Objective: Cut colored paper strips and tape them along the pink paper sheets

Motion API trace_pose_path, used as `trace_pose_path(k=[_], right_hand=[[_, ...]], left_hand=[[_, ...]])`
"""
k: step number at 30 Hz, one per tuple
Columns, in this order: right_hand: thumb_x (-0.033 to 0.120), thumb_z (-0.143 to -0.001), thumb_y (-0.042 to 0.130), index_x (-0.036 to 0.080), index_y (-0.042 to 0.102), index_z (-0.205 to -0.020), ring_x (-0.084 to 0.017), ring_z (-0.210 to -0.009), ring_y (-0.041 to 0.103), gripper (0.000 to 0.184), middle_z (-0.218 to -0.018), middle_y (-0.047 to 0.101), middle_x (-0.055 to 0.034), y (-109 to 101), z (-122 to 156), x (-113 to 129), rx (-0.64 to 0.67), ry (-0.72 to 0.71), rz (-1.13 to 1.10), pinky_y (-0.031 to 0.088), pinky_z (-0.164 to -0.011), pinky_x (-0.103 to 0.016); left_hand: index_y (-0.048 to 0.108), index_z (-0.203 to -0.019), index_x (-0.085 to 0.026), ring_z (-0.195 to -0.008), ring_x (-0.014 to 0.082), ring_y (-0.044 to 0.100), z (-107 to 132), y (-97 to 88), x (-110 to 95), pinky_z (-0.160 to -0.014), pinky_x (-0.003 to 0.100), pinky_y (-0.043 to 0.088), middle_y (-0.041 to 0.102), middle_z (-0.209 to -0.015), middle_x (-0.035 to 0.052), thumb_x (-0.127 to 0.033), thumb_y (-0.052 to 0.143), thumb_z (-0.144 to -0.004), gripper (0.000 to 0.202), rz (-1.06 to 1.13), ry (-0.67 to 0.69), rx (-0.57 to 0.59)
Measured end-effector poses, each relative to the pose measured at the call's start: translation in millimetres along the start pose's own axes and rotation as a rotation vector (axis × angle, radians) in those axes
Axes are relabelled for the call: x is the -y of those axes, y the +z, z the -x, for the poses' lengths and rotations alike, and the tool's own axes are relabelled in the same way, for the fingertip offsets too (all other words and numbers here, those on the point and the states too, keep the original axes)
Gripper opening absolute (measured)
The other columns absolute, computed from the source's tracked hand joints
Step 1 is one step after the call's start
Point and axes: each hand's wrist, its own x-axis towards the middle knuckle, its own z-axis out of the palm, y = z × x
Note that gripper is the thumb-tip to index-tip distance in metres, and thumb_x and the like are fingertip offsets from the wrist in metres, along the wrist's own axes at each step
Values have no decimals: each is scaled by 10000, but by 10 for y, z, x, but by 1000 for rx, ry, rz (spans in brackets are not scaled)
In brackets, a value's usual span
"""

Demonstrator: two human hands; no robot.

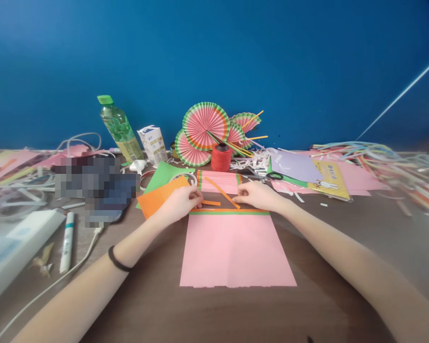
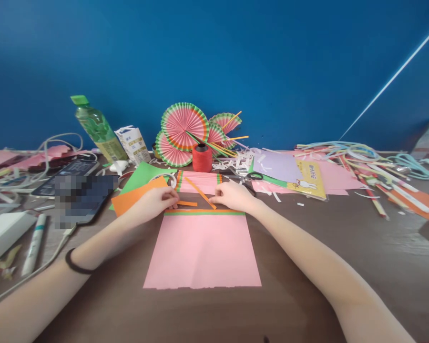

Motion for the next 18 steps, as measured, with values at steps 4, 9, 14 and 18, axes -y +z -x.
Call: trace_pose_path(k=[4, 9, 14, 18], right_hand=[[538, -641, 598, 186, 461, -570, -114, -549, 454, 384, -541, 512, 23, -3, -7, -53, 99, -11, 20, 242, -497, -226], [455, -625, 619, 184, 488, -583, -92, -516, 396, 304, -559, 487, 35, -226, 34, -211, 286, -60, -34, 242, -470, -227], [385, -672, 561, 200, 575, -697, -95, -519, 402, 188, -589, 503, 32, -350, 61, -265, 336, -42, -48, 260, -474, -228], [491, -687, 536, 182, 504, -572, -96, -514, 388, 331, -549, 479, 23, -284, 56, -201, 264, -10, -4, 245, -477, -237]], left_hand=[[560, -702, -195, -676, 173, 616, 10, 21, -10, -627, 262, 446, 663, -693, 0, -295, 477, -722, 131, -94, 22, -36], [599, -716, -200, -681, 173, 595, 7, 28, 8, -640, 264, 434, 652, -730, 9, -286, 466, -739, 160, -208, 80, -88], [642, -786, -206, -798, 192, 588, -2, 16, 16, -718, 279, 436, 662, -850, 26, -268, 431, -785, 219, -345, 164, -109], [639, -895, -196, -902, 219, 562, 78, 90, -102, -758, 317, 440, 628, -987, 59, -235, 367, -834, 281, -554, 204, -183]])
